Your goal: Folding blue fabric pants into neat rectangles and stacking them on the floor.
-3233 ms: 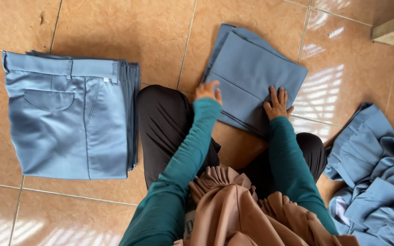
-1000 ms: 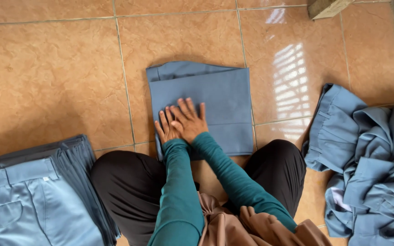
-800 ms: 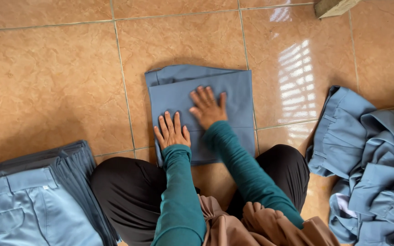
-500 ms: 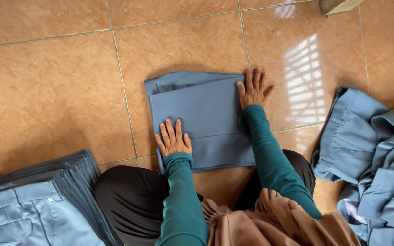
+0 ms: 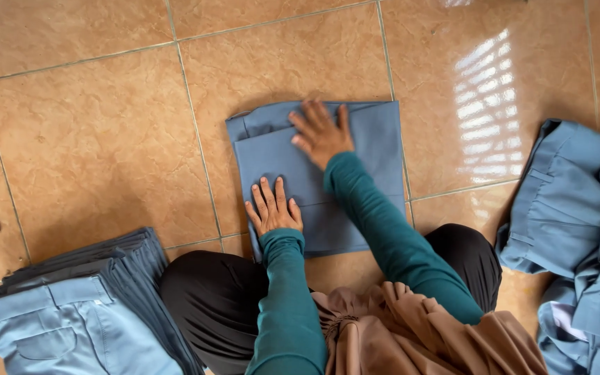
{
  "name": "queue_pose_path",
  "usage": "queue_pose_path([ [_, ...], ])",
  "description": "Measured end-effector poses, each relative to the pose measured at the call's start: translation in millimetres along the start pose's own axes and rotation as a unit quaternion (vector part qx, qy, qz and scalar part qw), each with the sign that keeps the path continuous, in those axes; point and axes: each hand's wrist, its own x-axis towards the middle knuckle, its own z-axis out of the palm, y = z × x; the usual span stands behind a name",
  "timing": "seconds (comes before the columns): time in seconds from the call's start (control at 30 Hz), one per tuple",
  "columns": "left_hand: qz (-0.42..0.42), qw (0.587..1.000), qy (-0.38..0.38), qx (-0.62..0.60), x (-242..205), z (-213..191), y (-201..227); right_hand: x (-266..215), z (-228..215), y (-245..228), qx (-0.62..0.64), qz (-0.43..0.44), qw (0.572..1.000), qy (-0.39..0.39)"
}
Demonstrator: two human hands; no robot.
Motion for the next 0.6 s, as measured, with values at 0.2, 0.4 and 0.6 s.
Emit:
queue_pose_path([
  [0.2,-0.004,1.000,0.004,-0.006,0.8,3.2,1.0,-0.7,-12.4,40.4,0.031,0.265,0.935,-0.235],
  [0.4,0.002,1.000,-0.003,-0.006,3.6,5.7,-1.7,-40.2,-28.1,-65.1,0.014,0.102,0.995,0.015],
  [0.6,-0.009,1.000,0.015,0.012,2.0,5.8,-2.7,-70.4,-38.3,29.5,-0.055,0.147,0.984,-0.084],
])
